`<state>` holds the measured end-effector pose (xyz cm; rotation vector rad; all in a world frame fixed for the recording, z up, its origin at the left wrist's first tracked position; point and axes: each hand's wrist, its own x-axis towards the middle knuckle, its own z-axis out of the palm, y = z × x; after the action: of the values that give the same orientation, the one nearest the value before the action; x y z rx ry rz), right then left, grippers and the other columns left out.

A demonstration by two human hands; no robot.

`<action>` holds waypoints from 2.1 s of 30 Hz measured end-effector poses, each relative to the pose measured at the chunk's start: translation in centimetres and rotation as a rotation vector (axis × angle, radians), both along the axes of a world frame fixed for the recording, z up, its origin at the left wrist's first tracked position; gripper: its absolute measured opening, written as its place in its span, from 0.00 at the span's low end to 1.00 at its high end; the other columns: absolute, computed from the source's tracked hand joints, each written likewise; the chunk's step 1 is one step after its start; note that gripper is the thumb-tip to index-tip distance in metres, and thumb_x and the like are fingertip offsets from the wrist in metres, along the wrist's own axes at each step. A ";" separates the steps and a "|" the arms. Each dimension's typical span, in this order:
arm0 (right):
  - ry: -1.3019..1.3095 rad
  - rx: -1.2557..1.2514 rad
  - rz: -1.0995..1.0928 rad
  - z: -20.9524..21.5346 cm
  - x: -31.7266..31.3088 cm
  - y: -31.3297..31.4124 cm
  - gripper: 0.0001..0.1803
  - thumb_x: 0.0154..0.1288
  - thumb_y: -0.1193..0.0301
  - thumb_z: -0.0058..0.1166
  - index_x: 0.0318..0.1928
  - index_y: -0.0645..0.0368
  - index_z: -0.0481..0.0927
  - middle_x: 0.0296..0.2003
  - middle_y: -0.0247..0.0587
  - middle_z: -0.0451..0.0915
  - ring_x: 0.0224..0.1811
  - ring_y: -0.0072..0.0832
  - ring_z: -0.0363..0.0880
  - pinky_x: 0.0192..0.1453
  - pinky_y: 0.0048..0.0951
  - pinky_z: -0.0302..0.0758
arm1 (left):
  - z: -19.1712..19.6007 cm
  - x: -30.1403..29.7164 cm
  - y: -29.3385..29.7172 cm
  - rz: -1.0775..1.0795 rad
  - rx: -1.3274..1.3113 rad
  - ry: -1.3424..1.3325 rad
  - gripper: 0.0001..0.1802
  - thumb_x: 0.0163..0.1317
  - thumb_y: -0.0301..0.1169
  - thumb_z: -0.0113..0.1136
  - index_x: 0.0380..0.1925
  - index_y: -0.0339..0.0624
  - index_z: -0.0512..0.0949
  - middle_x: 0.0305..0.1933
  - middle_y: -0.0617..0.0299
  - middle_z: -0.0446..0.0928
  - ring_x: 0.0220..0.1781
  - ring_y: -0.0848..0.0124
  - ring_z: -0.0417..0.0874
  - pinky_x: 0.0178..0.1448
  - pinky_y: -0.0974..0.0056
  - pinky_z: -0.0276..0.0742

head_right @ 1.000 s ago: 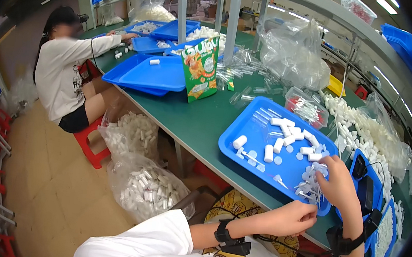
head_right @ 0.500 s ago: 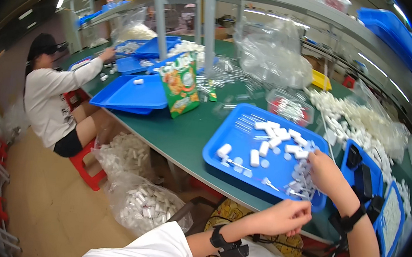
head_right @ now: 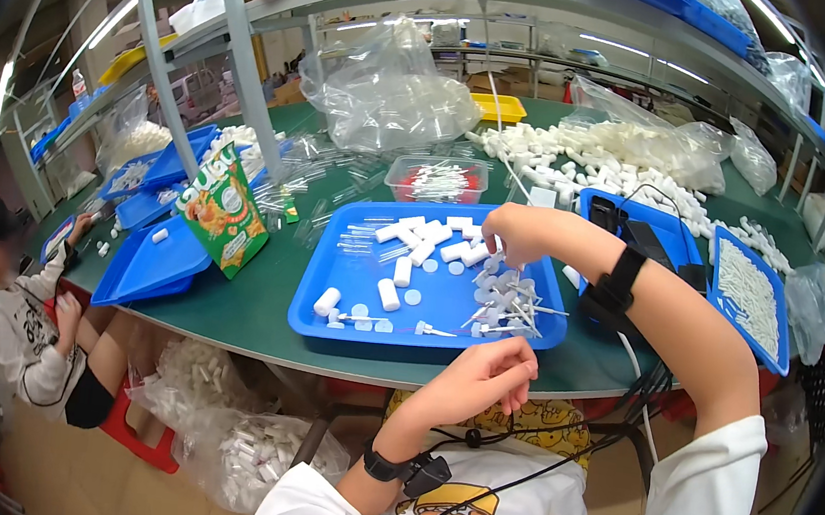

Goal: The person assembles small white plastic components by hand at a factory workstation. They repeatedly pick up cylindrical bodies and caps, insert a thin rod into the body, and snap the cap on, placing the finished units into a blue tray. The person also handles clear plastic bags and sorts parts from a pile on the table.

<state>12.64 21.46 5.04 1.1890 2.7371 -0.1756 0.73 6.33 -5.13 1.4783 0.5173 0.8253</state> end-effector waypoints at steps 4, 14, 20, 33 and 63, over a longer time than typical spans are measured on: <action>-0.056 0.024 -0.008 0.6 -0.1 0.5 0.15 0.45 0.78 0.58 0.39 0.61 0.78 0.28 0.42 0.80 0.32 0.34 0.79 0.35 0.33 0.75 | 0.2 -0.1 -0.1 0.001 -0.022 0.019 0.09 0.67 0.33 0.46 0.34 0.37 0.69 0.25 0.63 0.72 0.27 0.78 0.75 0.30 0.73 0.73; 0.116 0.131 0.075 1.5 1.5 -0.2 0.14 0.48 0.81 0.55 0.39 0.62 0.78 0.32 0.43 0.78 0.34 0.36 0.77 0.39 0.34 0.74 | 0.2 0.0 -0.2 0.005 -0.006 0.018 0.09 0.67 0.32 0.46 0.34 0.37 0.68 0.25 0.63 0.72 0.27 0.78 0.75 0.30 0.73 0.73; 0.219 0.191 0.118 2.0 2.0 -1.4 0.13 0.48 0.83 0.55 0.38 0.63 0.77 0.32 0.44 0.76 0.35 0.37 0.76 0.39 0.34 0.74 | 0.3 -0.1 -0.2 -0.013 -0.010 0.006 0.09 0.67 0.32 0.45 0.34 0.37 0.68 0.25 0.63 0.72 0.27 0.78 0.75 0.31 0.73 0.73; 0.213 0.124 0.080 1.2 2.9 -2.1 0.13 0.53 0.82 0.46 0.40 0.65 0.78 0.26 0.46 0.78 0.31 0.39 0.77 0.37 0.35 0.73 | 0.5 -0.2 -0.3 -0.039 -0.006 0.041 0.11 0.68 0.34 0.43 0.37 0.37 0.70 0.25 0.64 0.72 0.27 0.79 0.74 0.32 0.73 0.73; 0.108 -0.182 0.071 -2.6 -1.1 8.6 0.16 0.47 0.73 0.57 0.41 0.53 0.83 0.31 0.37 0.80 0.34 0.29 0.78 0.37 0.29 0.74 | 0.3 -0.2 -0.1 -0.074 0.012 0.032 0.12 0.69 0.35 0.43 0.37 0.37 0.70 0.26 0.64 0.72 0.28 0.79 0.74 0.32 0.73 0.73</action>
<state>11.50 30.05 2.41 1.0613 2.7781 -0.4826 0.50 6.28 -4.87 1.5146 0.4795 0.7494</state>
